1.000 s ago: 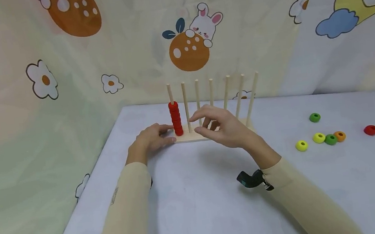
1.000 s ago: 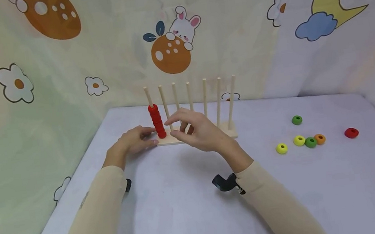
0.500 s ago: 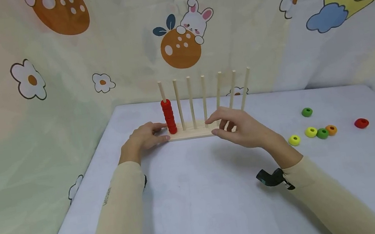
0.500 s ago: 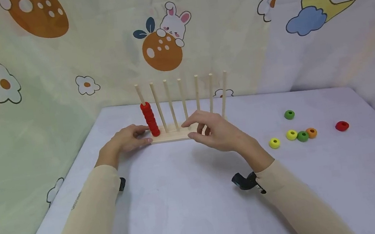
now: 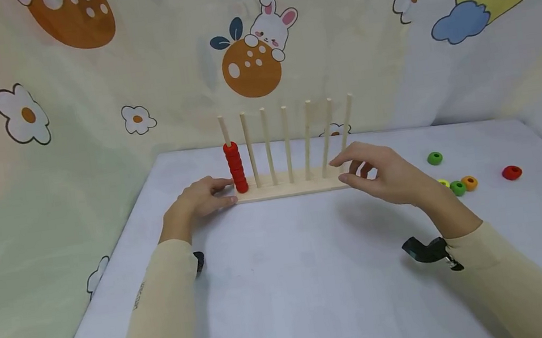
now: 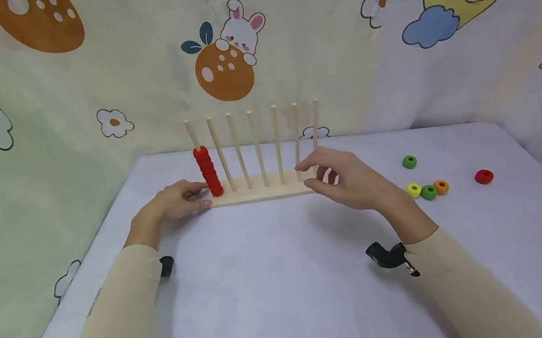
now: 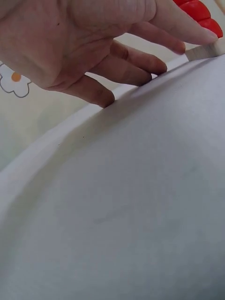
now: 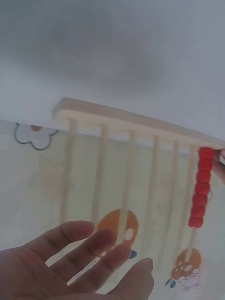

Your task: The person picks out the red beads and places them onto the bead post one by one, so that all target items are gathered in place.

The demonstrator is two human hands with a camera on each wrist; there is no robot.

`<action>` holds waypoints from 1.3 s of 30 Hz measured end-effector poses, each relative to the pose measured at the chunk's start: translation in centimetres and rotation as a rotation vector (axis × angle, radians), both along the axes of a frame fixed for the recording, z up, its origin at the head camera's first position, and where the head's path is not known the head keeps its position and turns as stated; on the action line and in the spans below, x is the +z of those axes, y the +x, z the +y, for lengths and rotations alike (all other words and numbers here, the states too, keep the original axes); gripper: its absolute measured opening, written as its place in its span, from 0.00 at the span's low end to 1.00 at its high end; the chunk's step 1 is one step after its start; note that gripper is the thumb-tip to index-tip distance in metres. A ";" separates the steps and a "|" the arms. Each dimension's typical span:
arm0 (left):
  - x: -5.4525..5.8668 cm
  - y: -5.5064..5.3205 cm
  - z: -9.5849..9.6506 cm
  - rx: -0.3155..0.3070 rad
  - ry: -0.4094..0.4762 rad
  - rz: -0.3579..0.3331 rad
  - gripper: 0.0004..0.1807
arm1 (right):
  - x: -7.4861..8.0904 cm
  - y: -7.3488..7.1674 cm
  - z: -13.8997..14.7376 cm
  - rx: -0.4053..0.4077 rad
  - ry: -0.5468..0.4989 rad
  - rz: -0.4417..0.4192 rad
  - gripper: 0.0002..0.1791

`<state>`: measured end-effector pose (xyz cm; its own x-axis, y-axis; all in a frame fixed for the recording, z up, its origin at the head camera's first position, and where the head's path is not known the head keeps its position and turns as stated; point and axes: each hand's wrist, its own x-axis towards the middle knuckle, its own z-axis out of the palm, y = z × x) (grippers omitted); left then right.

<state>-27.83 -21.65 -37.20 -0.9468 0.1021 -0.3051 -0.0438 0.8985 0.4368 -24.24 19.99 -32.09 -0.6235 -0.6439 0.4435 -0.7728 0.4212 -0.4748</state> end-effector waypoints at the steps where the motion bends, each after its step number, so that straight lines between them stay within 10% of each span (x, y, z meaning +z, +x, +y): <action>1: 0.1 0.1 -0.1 0.003 0.000 0.005 0.37 | 0.0 -0.1 0.4 -0.002 0.001 0.014 0.19; 16: 0.4 0.1 -0.4 -0.022 -0.023 0.022 0.36 | -0.4 -0.1 8.3 -0.314 -0.024 0.048 0.20; 29: 0.4 0.4 0.0 -0.034 -0.028 0.034 0.35 | -2.0 0.2 12.9 -0.391 -0.038 0.091 0.23; 39: 0.4 0.3 0.1 -0.036 -0.023 0.021 0.36 | -3.3 0.1 16.8 -0.579 -0.069 -0.016 0.22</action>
<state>-27.49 -21.56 -36.85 -0.9490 0.1292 -0.2874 -0.0023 0.9092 0.4164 -24.11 36.82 -35.38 -0.8721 -0.1665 0.4602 -0.4188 0.7404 -0.5258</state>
